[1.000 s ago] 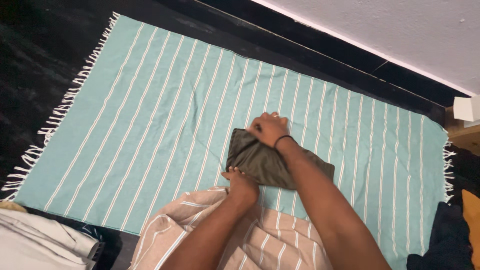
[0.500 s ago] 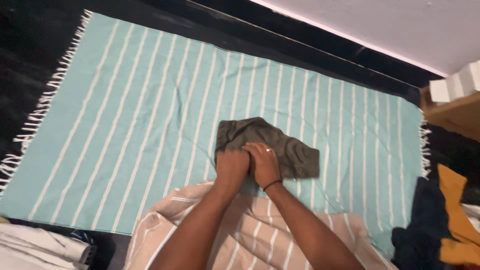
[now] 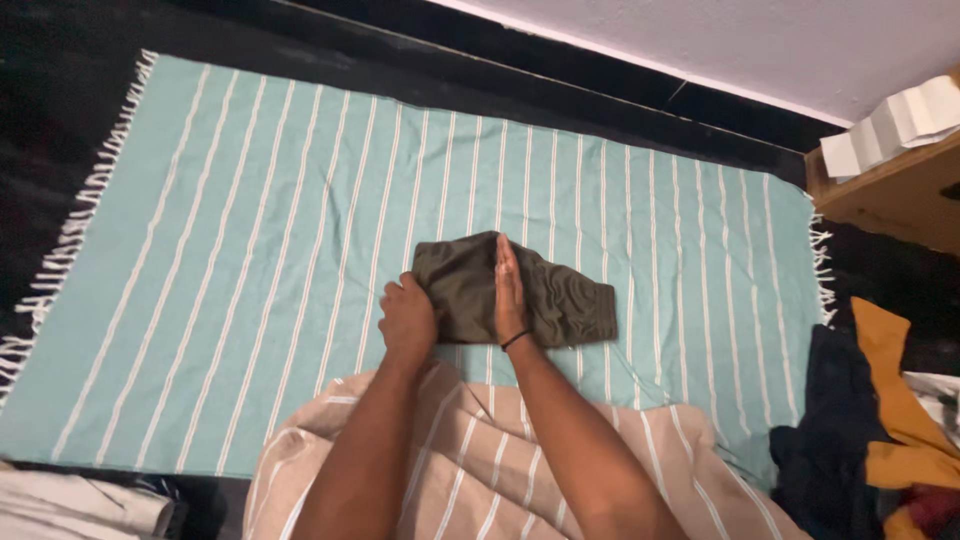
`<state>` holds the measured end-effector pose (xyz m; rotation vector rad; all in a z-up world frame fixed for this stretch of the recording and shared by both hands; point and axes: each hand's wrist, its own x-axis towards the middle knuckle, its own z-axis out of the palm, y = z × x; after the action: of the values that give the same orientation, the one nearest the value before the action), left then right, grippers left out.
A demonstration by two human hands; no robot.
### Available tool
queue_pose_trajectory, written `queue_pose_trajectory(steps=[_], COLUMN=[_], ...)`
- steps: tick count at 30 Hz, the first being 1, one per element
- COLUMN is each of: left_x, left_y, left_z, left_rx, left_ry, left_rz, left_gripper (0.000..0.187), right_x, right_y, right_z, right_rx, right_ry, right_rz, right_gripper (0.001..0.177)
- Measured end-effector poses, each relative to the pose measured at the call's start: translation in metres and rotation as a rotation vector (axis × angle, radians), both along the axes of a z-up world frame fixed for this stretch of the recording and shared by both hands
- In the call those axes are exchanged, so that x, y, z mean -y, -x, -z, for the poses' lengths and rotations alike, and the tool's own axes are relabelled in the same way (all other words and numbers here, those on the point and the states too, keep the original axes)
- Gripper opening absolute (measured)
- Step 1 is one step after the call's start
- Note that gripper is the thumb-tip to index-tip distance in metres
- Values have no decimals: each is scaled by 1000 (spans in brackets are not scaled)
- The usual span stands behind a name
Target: The person folds clean clothes on a striped mat on the floor. They smooth and fold a pair of light-colored trousers, then pick garments one at a time from a pile of clothes, folding olive shorts, navy pants, and black shorts and stacking the folded items.
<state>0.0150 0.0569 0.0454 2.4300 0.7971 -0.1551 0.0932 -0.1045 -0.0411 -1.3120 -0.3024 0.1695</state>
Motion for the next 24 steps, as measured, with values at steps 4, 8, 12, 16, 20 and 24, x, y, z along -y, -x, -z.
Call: queue_pose_trajectory(steps=[4, 8, 12, 16, 20, 24], left_x=[-9, -17, -21, -22, -3, 58], left_y=[-7, -8, -17, -22, -24, -12], left_z=[1, 20, 43, 52, 21, -32], left_rx=[-147, -223, -236, 70, 366, 383], left_ry=[201, 189, 201, 393, 591, 1134], left_rz=[-46, 52, 79, 119, 257, 674], left_gripper=[71, 59, 56, 64, 88, 96], right_x=[-9, 1, -1, 3, 26, 74], right_y=[-24, -20, -24, -28, -16, 0], right_z=[24, 34, 31, 14, -27, -78], right_rx=[-110, -126, -139, -268, -512, -583], right_ry=[-261, -269, -271, -309, -206, 163], right_rz=[135, 108, 104, 158, 118, -47], right_gripper=[74, 75, 73, 73, 65, 45])
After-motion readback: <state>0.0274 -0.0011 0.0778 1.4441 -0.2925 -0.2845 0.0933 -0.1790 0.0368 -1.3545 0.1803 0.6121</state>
